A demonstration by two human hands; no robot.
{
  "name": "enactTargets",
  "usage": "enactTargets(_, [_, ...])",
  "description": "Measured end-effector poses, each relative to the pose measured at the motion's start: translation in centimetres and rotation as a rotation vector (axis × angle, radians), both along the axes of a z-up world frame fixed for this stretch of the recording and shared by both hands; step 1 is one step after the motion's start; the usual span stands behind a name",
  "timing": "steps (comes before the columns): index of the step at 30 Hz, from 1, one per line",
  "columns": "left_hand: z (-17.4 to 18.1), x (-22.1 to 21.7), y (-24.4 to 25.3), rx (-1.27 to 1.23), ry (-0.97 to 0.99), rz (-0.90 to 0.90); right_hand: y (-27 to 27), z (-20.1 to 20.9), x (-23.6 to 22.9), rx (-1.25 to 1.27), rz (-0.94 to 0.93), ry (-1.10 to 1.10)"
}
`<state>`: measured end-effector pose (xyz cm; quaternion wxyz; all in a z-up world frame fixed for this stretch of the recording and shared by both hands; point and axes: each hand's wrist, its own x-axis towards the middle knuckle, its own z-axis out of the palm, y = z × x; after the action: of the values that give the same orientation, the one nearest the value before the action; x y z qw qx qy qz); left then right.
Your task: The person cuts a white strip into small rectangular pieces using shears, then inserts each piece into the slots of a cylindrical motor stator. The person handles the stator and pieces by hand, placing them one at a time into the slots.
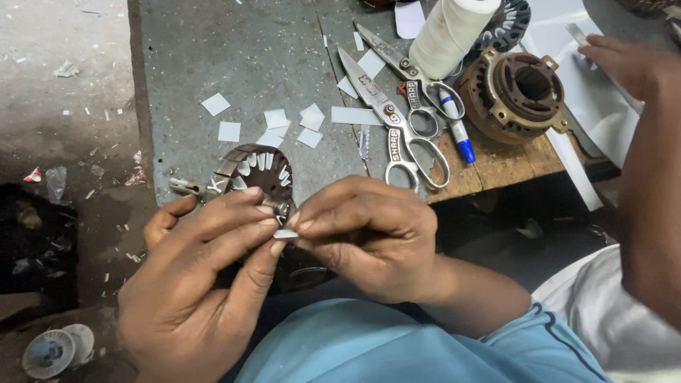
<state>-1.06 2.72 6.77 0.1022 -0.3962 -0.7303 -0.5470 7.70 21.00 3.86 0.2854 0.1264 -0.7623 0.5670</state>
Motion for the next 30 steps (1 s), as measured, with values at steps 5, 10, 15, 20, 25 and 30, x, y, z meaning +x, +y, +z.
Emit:
enactTargets(5, [-0.7, -0.1, 0.2, -0.02, 0.005, -0.02, 0.1, -0.4, 0.2, 0.008, -0.024, -0.036])
enactTargets(10, [-4.9, -0.3, -2.1, -0.197, 0.086, 0.052, -0.3, -0.5, -0.2, 0.017, -0.012, -0.007])
enactTargets(15, [-14.9, -8.4, -4.2, -0.331, 0.127, -0.098, -0.3, -0.6, -0.6, -0.122, 0.071, 0.002])
enactTargets(20, [-21.2, -13.2, -5.8, -0.309, 0.454, -0.268, -0.9, -1.6, -1.4, -0.687, 0.256, -0.132])
enactTargets(25, [-21.4, -13.7, -6.5, -0.359, 0.741, -0.311, 0.1, -1.2, -1.2, -1.16, 0.511, -0.48])
enactTargets(30, [-21.3, -15.7, -8.3, -0.682, 0.783, -0.353, 0.6, -1.9, -0.4, -0.249, 0.205, -0.104])
